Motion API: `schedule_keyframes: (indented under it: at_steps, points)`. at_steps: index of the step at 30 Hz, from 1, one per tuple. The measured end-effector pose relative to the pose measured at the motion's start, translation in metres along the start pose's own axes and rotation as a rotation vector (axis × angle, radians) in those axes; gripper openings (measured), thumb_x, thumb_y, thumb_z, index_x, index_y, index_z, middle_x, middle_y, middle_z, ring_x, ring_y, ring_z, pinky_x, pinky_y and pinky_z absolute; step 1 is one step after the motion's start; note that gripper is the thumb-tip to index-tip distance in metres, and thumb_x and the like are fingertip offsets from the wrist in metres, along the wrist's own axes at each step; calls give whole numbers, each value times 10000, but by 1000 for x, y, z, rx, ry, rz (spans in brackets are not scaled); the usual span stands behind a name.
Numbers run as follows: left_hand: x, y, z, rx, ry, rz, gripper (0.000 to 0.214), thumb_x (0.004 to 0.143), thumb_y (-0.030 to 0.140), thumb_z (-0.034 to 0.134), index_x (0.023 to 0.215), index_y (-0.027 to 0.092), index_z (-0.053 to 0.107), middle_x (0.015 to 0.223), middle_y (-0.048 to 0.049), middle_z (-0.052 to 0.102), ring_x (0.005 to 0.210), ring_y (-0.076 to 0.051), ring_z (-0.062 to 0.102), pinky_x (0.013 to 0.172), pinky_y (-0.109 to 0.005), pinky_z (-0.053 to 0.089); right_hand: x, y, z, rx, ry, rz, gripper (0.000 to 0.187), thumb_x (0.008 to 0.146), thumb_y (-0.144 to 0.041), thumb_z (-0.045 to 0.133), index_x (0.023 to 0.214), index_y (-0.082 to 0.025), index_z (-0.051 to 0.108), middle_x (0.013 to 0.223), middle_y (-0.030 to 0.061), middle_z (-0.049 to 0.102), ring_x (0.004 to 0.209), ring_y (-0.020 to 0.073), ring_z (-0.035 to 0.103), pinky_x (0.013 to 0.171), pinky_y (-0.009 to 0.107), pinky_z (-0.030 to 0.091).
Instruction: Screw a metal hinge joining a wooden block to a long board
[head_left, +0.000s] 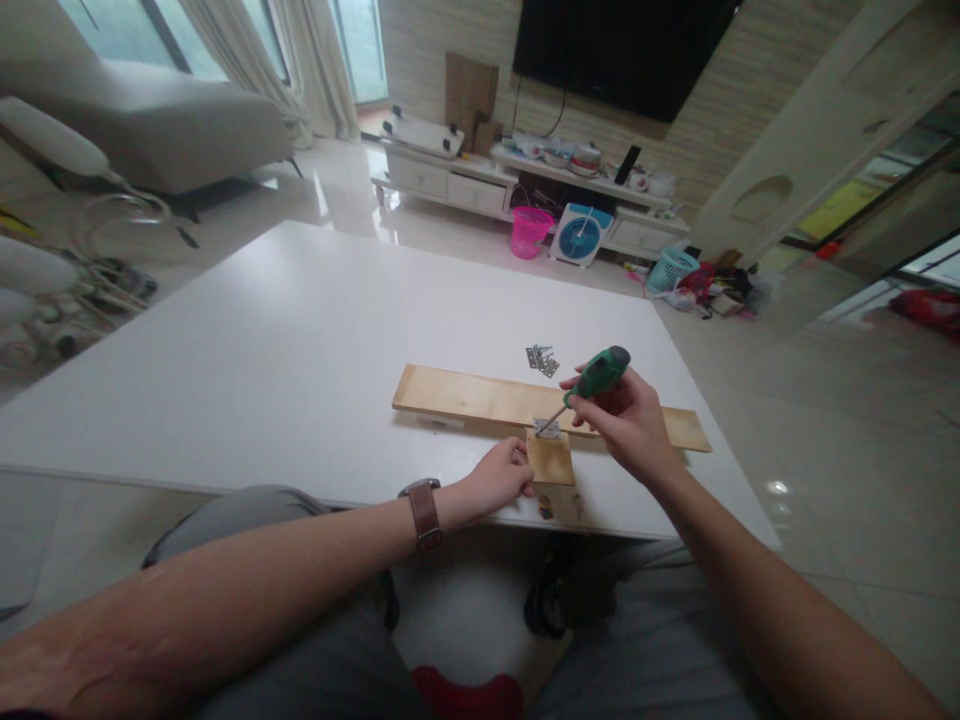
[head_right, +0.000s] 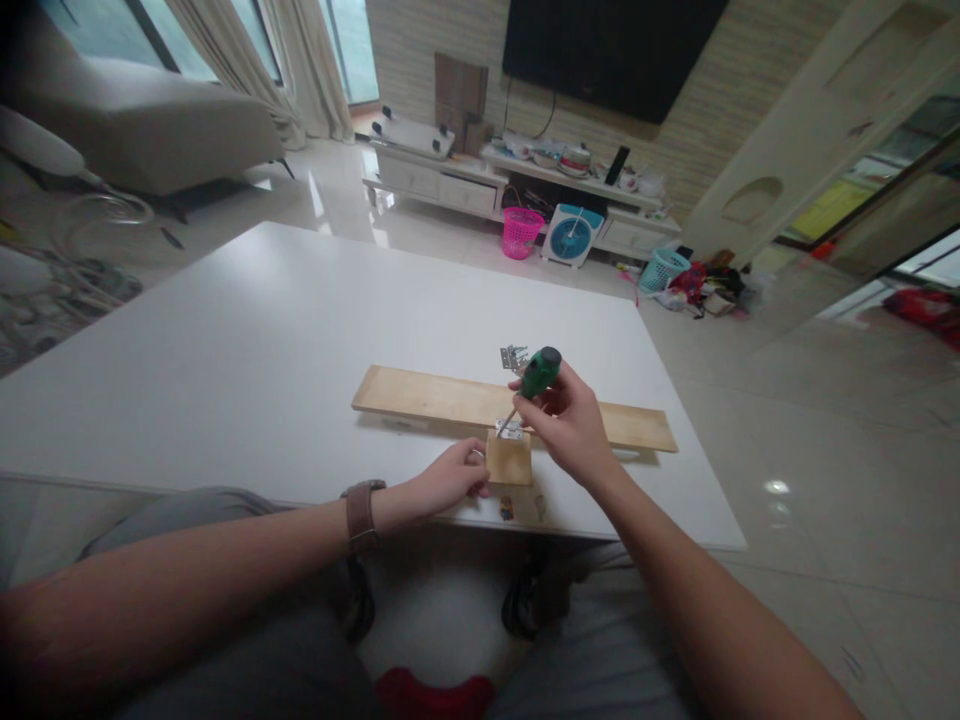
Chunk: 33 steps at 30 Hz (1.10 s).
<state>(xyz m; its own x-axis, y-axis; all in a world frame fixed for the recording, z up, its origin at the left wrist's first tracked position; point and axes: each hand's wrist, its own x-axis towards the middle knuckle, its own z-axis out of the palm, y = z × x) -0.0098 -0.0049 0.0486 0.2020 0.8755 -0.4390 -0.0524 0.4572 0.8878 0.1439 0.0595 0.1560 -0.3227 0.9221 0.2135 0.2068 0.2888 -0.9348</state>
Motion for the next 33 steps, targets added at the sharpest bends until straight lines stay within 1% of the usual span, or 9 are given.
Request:
schedule_keyframes:
  at_steps: [6,10,12,17,22,26,28,31,33]
  points:
    - [2,0,-1,48,1,-9,259,771,0,515,982,151,523,645,43,584,549,-118,586,516,-197,424,1,5,-2,17,-35,-30,368,787,-360,821,1065,-198,643,986,58,736,607,127,620,516,282,536]
    - [5,-5,-2,65,-7,-15,264,792,39,530,1028,155,513,651,45,582,533,-123,581,501,-207,431,1,12,-2,-94,27,-58,456,722,-413,898,1055,-195,675,751,-15,644,577,129,566,495,274,488]
    - [7,-8,-3,55,-10,-19,250,804,60,537,1030,163,503,669,46,580,528,-123,584,486,-207,426,2,14,-1,-121,43,-67,447,714,-432,904,1022,-190,689,714,-21,623,575,126,545,488,268,461]
    - [9,-12,-3,72,-29,-6,215,835,91,547,1032,163,500,716,27,597,541,-123,591,498,-217,451,4,12,4,0,33,-57,453,752,-396,878,1094,-188,666,947,62,753,678,148,631,526,268,500]
    - [8,-12,-5,74,-36,-7,169,870,137,583,1011,161,493,757,13,608,547,-109,578,532,-222,476,1,10,-2,44,-32,-56,408,841,-350,790,1181,-190,631,965,61,760,631,126,616,536,268,530]
    - [7,-12,-5,70,-40,4,180,872,170,613,1008,163,495,734,21,595,543,-113,577,528,-225,474,-3,11,-10,27,-104,-73,465,921,-370,702,1336,-208,568,1038,68,756,602,120,626,530,278,546]
    - [8,-12,-4,60,-42,5,194,870,174,617,1022,161,496,711,25,592,538,-123,580,524,-232,479,-5,10,-12,-51,-100,-110,413,921,-359,720,1290,-217,600,1013,57,753,648,132,646,550,275,550]
    - [8,-11,-2,46,-21,-1,187,854,120,585,1013,161,496,726,19,599,541,-121,592,528,-230,480,-6,8,-11,-156,-25,-193,294,841,-327,825,1056,-217,657,974,41,734,735,147,657,584,265,545]
    - [8,-9,-1,43,-6,-2,200,830,74,552,1000,163,496,731,20,595,539,-115,590,532,-226,477,-7,5,-10,-154,35,-222,335,776,-308,882,983,-225,633,979,30,721,750,145,655,569,248,531]
